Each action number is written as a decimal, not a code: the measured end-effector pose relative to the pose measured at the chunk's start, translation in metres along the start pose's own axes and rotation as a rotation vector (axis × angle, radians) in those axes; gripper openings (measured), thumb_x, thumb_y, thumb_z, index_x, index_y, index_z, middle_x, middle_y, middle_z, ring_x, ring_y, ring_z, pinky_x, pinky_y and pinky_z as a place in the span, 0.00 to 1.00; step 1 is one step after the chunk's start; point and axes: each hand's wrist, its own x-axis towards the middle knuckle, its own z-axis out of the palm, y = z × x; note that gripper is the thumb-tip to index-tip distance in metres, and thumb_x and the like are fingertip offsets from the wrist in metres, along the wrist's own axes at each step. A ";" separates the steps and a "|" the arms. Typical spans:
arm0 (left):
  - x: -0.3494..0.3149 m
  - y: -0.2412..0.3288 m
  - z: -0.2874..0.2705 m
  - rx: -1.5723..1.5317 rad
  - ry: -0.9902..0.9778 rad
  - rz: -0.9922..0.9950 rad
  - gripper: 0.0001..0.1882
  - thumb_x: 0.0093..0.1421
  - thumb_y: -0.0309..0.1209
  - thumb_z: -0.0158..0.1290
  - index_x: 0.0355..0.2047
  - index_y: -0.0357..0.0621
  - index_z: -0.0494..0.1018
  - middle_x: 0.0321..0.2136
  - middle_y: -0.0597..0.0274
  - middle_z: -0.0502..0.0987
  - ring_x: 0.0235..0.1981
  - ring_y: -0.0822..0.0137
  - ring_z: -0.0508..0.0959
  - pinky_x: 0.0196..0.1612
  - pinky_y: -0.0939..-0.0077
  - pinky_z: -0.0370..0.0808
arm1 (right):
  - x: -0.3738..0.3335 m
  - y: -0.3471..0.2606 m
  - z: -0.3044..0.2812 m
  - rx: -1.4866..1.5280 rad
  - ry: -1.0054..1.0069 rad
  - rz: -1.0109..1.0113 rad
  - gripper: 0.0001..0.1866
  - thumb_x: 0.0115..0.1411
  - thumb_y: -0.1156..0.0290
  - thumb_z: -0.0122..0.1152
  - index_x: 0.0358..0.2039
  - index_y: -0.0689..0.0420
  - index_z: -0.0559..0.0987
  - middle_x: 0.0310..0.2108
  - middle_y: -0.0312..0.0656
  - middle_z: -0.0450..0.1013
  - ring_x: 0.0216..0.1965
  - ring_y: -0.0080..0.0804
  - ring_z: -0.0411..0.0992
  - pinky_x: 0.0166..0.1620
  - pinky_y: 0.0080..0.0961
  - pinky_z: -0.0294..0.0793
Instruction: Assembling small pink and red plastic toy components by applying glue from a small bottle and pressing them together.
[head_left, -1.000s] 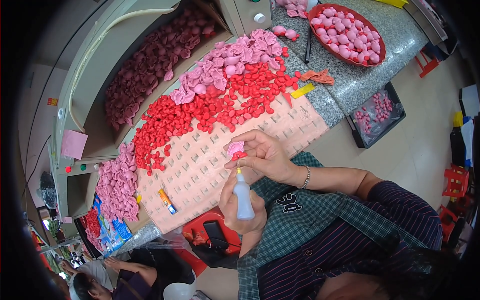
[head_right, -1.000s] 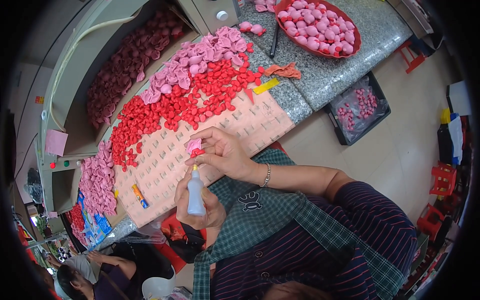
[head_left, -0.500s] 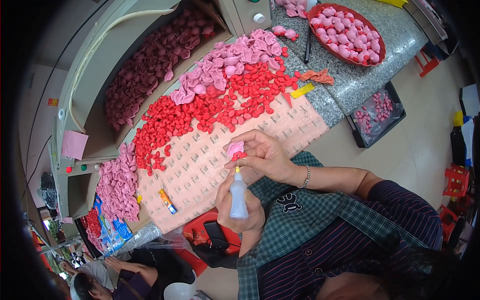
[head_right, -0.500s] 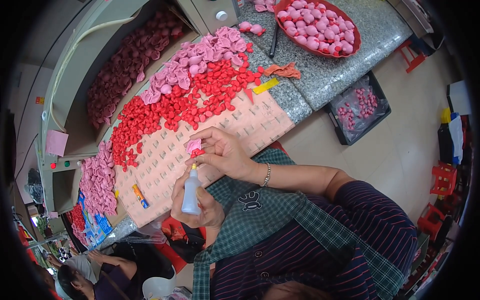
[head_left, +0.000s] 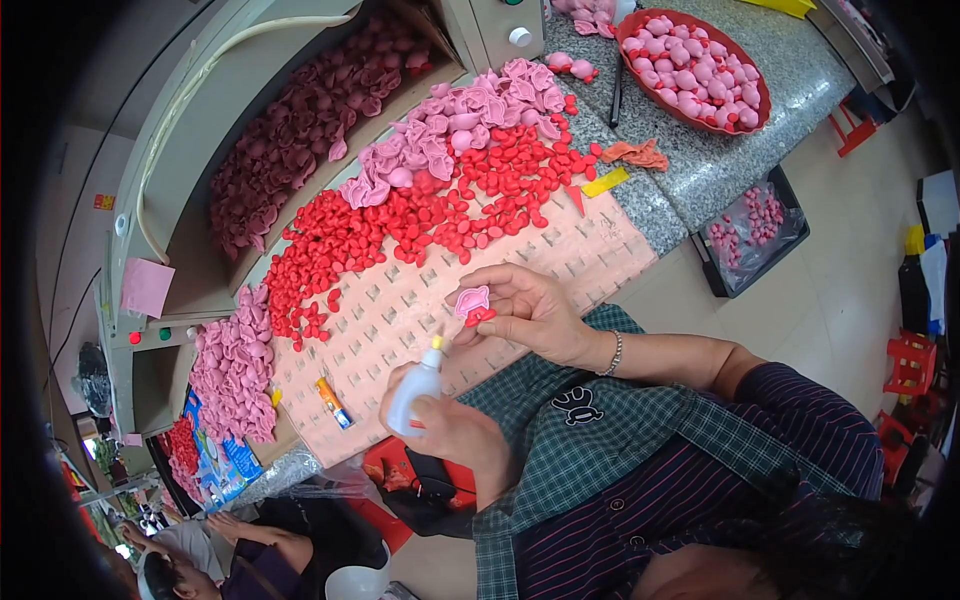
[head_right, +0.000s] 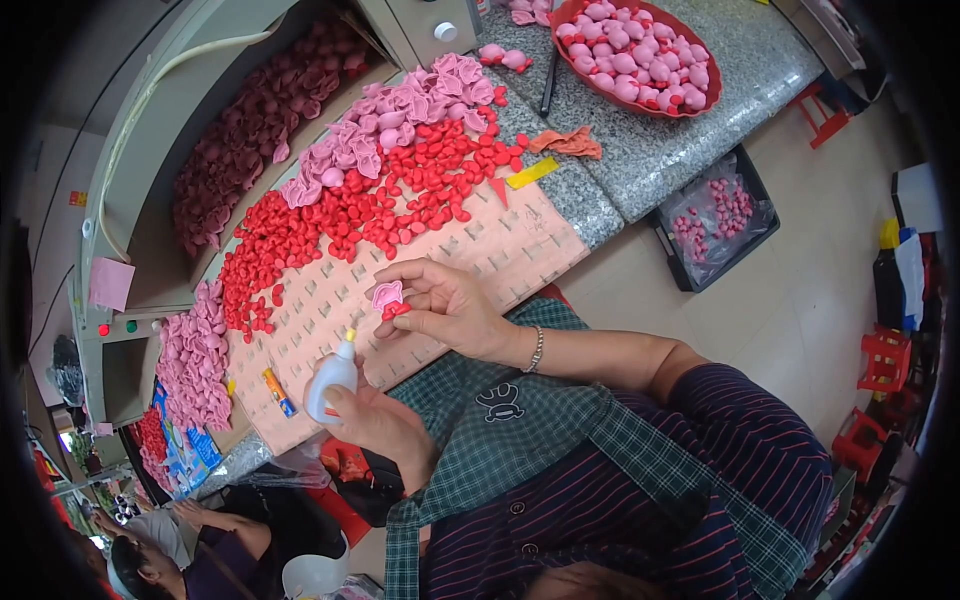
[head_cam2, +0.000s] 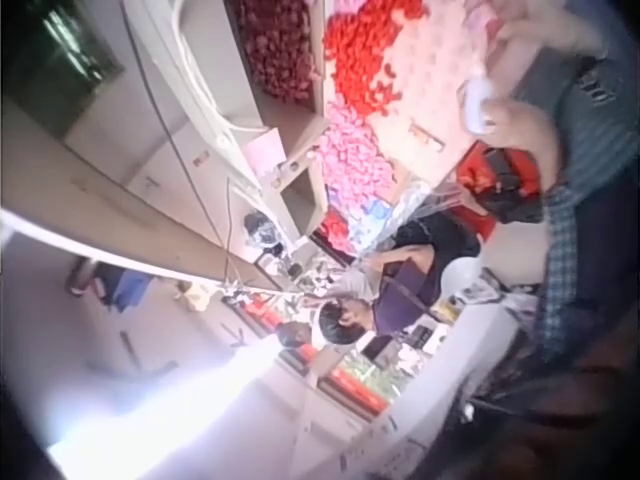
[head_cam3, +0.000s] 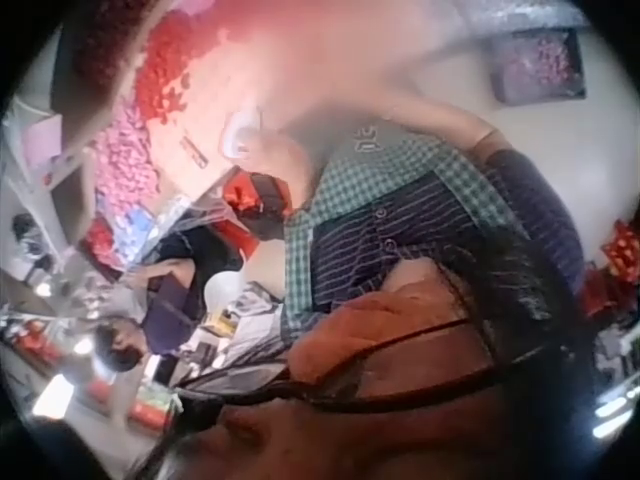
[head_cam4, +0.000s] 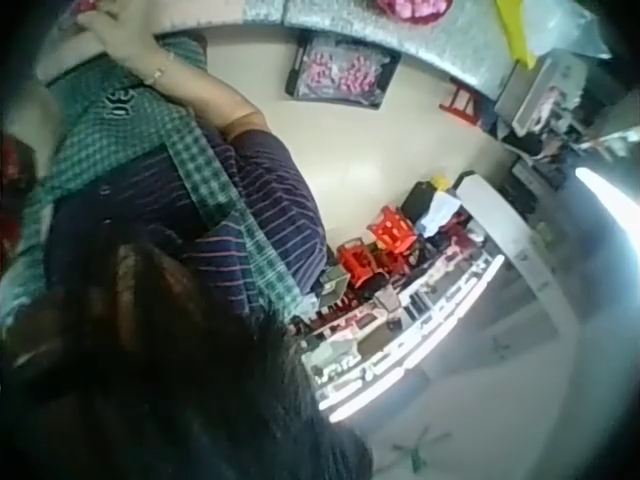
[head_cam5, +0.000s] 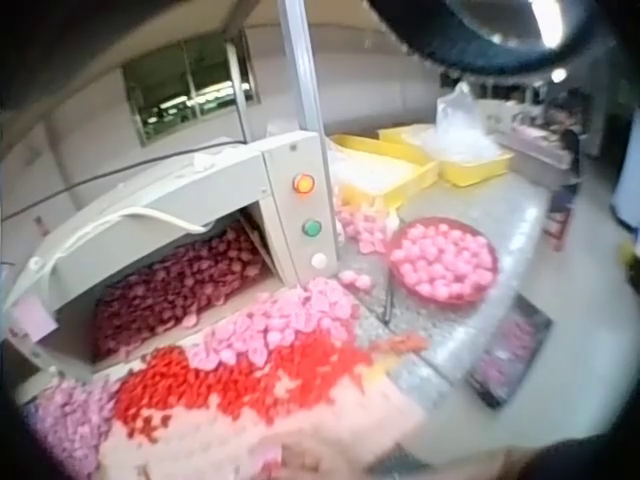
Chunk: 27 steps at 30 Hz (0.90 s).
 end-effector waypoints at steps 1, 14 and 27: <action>0.006 -0.003 -0.005 -0.060 0.041 -0.174 0.16 0.66 0.33 0.50 0.46 0.32 0.64 0.41 0.44 0.75 0.38 0.57 0.78 0.51 0.62 0.75 | 0.000 -0.002 0.000 -0.008 -0.003 0.000 0.24 0.63 0.87 0.54 0.59 0.66 0.65 0.56 0.55 0.70 0.48 0.42 0.78 0.53 0.34 0.79; 0.050 -0.034 -0.004 0.027 -0.115 -0.238 0.17 0.63 0.21 0.57 0.51 0.33 0.69 0.42 0.53 0.77 0.41 0.68 0.78 0.46 0.76 0.77 | 0.001 -0.003 0.001 -0.044 -0.049 -0.014 0.25 0.63 0.84 0.55 0.61 0.65 0.64 0.58 0.57 0.68 0.50 0.43 0.77 0.54 0.36 0.79; 0.057 -0.043 -0.004 0.083 -0.231 -0.175 0.23 0.60 0.14 0.55 0.55 0.32 0.63 0.45 0.50 0.75 0.46 0.64 0.78 0.47 0.75 0.78 | 0.000 -0.001 0.003 -0.099 -0.034 -0.022 0.24 0.64 0.83 0.56 0.61 0.66 0.65 0.58 0.56 0.69 0.49 0.40 0.77 0.52 0.36 0.80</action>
